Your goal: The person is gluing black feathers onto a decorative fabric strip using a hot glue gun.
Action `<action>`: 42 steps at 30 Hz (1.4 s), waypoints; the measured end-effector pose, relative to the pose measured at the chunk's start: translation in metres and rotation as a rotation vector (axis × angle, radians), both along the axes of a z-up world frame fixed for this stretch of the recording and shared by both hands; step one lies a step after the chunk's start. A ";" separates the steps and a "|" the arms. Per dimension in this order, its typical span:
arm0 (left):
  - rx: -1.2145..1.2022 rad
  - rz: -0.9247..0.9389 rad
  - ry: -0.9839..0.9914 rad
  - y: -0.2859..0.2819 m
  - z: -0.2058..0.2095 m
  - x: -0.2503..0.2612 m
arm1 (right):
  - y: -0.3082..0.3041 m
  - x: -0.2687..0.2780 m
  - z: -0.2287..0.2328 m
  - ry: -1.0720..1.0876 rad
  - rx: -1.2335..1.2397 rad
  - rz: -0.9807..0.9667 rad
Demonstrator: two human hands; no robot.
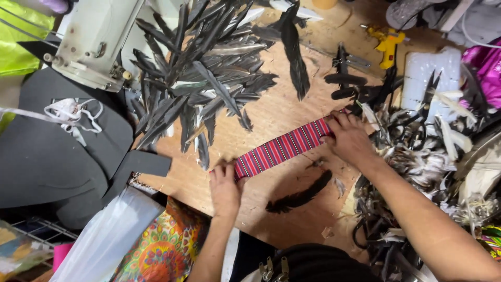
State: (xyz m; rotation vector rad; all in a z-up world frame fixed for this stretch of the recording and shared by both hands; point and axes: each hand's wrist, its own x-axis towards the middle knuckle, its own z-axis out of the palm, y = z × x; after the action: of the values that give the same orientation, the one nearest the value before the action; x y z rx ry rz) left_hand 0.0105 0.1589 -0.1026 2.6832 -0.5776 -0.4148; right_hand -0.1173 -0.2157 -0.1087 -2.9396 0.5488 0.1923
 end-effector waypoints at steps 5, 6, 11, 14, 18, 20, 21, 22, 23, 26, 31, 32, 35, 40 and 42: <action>0.212 0.028 0.107 0.032 -0.039 0.014 | -0.028 0.008 -0.015 -0.199 -0.079 0.052; 0.204 0.028 0.107 0.027 -0.043 0.017 | -0.059 0.012 -0.023 -0.200 -0.087 0.053; 0.242 0.085 0.129 0.021 -0.030 0.020 | -0.230 0.042 -0.086 -0.402 -0.153 -0.281; 0.180 0.086 0.240 0.013 0.006 0.028 | -0.285 0.063 -0.100 -0.223 -0.052 -0.388; 0.034 0.245 0.346 0.042 -0.038 0.027 | -0.273 0.080 -0.084 -0.149 0.039 -0.397; -0.216 0.366 0.369 0.062 -0.055 0.024 | -0.205 0.100 -0.020 -0.208 -0.035 -0.687; -0.215 0.364 0.369 0.065 -0.046 0.024 | -0.167 0.101 0.003 -0.208 -0.035 -0.689; -0.262 0.390 0.425 0.067 -0.038 0.025 | -0.130 0.102 0.027 -0.222 0.144 -0.455; -0.312 0.415 0.480 0.067 -0.029 0.027 | -0.095 0.105 0.052 -0.237 0.317 -0.217; -0.607 0.387 0.446 0.076 -0.034 0.021 | 0.014 0.116 0.111 0.190 0.463 0.055; -0.704 0.230 0.466 0.066 0.044 0.040 | 0.021 0.086 0.026 0.174 0.424 0.286; -0.709 0.225 0.513 0.067 0.056 0.044 | 0.019 0.084 0.019 0.131 0.422 0.263; -0.721 0.267 0.571 0.068 0.093 0.061 | 0.014 0.076 0.060 0.167 0.599 0.021; -0.889 0.157 0.652 0.041 0.113 0.076 | 0.047 0.027 0.113 -0.456 0.791 0.318; -0.809 0.099 0.660 0.014 0.116 0.070 | 0.072 0.017 0.138 -0.593 0.862 0.431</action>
State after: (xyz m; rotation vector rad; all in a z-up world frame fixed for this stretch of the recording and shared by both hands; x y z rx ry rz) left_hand 0.0809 0.1734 0.0132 1.6626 -0.3055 -0.7874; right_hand -0.0998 -0.1436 0.0296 -2.0604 -0.2227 -0.3181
